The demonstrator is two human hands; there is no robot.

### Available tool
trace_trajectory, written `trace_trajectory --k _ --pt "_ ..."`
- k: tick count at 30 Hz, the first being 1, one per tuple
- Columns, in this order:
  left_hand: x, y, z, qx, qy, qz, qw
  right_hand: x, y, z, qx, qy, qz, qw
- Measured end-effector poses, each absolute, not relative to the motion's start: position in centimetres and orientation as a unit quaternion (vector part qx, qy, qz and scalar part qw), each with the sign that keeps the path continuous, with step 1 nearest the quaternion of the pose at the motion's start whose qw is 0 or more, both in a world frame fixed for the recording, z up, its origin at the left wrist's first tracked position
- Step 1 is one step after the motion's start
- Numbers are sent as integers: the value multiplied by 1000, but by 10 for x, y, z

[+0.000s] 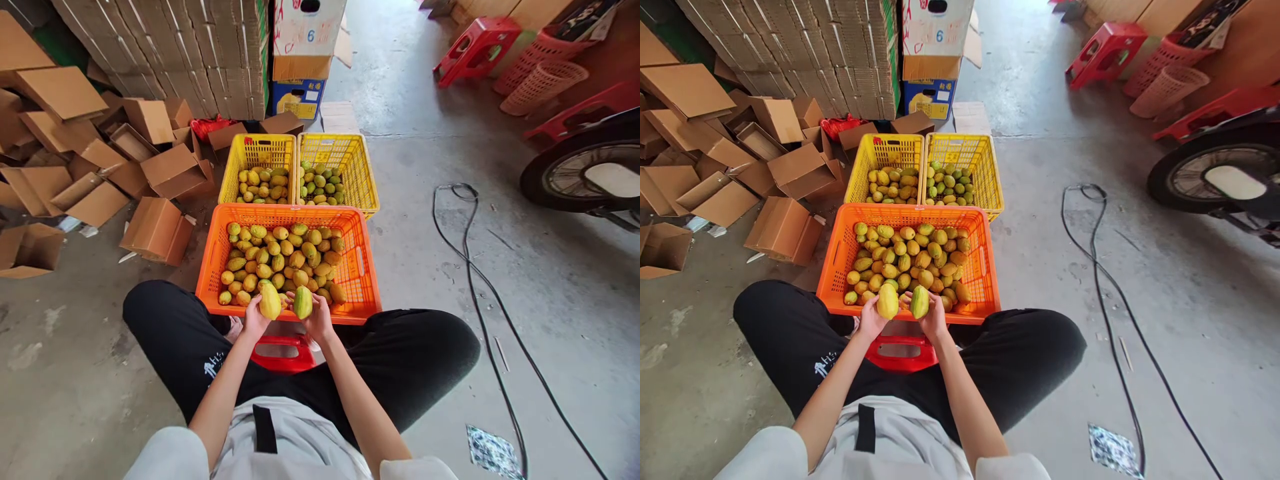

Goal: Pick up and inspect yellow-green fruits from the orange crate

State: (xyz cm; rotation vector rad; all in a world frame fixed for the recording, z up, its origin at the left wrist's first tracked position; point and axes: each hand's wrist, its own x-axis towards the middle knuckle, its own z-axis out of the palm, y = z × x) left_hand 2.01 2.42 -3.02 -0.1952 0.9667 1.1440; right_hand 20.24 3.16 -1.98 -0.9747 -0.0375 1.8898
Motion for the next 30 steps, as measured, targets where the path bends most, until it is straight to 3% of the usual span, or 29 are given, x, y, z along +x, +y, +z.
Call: trace_trajectory --k 13,22,30 --pt "21 16 -46 -4 441 512 737 197 29 -13 -446 -46 738 504" --pt "31 24 -32 -5 583 476 659 194 26 -15 -518 -79 714 464" --pt "28 29 -17 -86 522 496 688 194 28 -24 -465 -34 756 459"
